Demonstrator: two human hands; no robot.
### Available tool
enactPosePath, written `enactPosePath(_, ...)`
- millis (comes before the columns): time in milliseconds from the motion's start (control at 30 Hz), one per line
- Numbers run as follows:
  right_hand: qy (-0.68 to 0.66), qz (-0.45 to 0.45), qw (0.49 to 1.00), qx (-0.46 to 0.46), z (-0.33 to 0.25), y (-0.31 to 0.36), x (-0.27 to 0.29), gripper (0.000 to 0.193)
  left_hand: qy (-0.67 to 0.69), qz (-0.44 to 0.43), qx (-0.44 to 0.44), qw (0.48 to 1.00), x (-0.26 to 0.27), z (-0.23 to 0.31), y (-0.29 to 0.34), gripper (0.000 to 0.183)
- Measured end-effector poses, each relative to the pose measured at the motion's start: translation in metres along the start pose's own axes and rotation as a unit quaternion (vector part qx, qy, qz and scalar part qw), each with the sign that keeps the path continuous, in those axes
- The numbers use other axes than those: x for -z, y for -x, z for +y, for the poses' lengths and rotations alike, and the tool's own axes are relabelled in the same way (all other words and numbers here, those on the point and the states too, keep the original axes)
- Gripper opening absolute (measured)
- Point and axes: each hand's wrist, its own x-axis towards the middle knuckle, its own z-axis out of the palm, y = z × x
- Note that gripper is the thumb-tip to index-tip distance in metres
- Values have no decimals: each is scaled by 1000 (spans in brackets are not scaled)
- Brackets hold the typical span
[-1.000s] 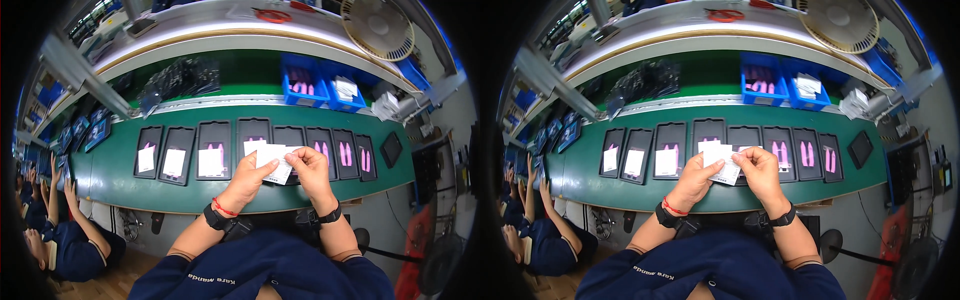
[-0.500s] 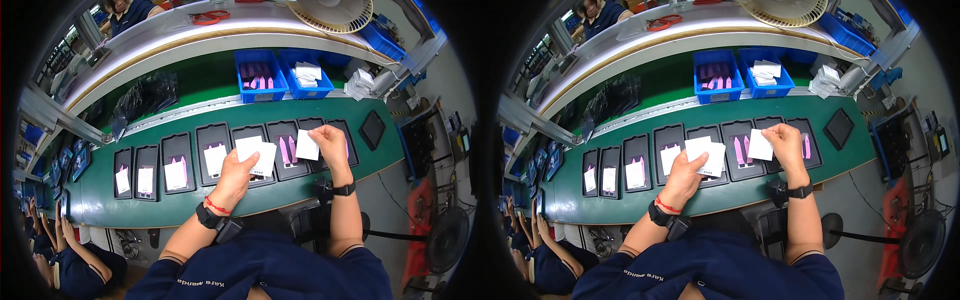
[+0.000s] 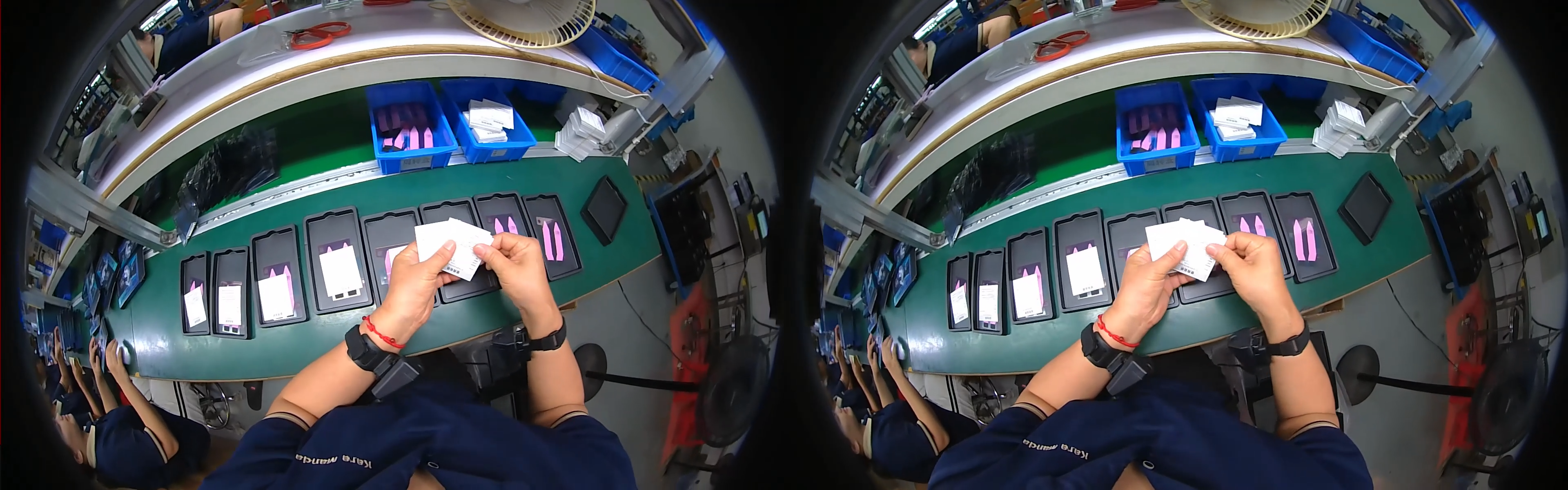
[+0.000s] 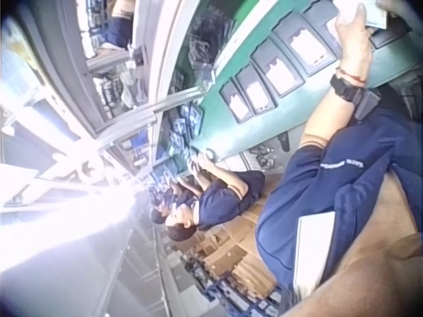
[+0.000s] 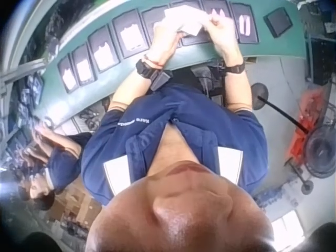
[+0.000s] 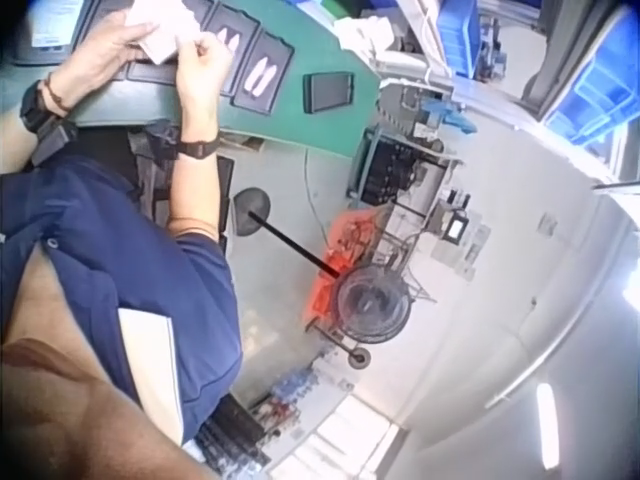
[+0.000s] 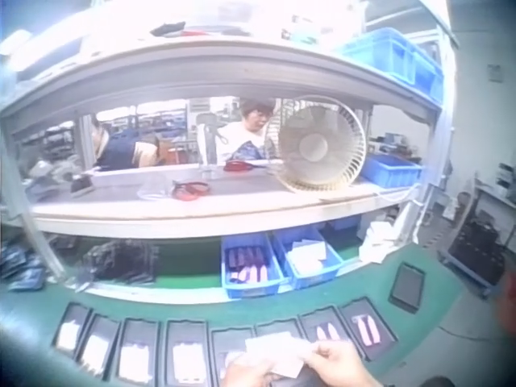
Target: The recorder is assembling electronic device housings or screens by placing components into frames, applying labels, and packaging them into static bags on an industrial assembly line.
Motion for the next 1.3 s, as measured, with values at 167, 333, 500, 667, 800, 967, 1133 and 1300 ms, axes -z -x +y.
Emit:
enactPosePath(167, 54, 1, 998, -45, -14, 1, 19, 9, -22, -15, 35, 999, -3, -4, -1, 23)
enactPosePath(333, -107, 21, 993, -33, -2, -2, 35, 6, -24, -13, 39, 999, -6, -6, -3, 24)
enactPosePath(500, -161, 67, 985, 3, -2, -1, 40, 6, -45, -12, 5, 999, -7, -3, -4, 24)
enactPosePath(667, -32, 136, 990, -2, -4, -13, 64, 9, -52, 7, -7, 999, 0, 1, -5, 25)
enactPosePath(800, 250, 161, 955, -20, 7, -28, 83, 12, -51, 3, -15, 999, 4, 4, -6, 25)
enactPosePath(967, 347, 254, 899, 82, 3, -31, 108, 19, -51, 34, -27, 998, 11, 20, -4, 24)
enactPosePath(1133, 364, 231, 902, 12, 25, -26, 149, 15, -140, 93, -103, 980, 15, 62, -19, 33)
enactPosePath(1300, 482, 219, 843, 101, 29, -12, 132, 35, -199, 98, -171, 960, -9, 103, -58, 54)
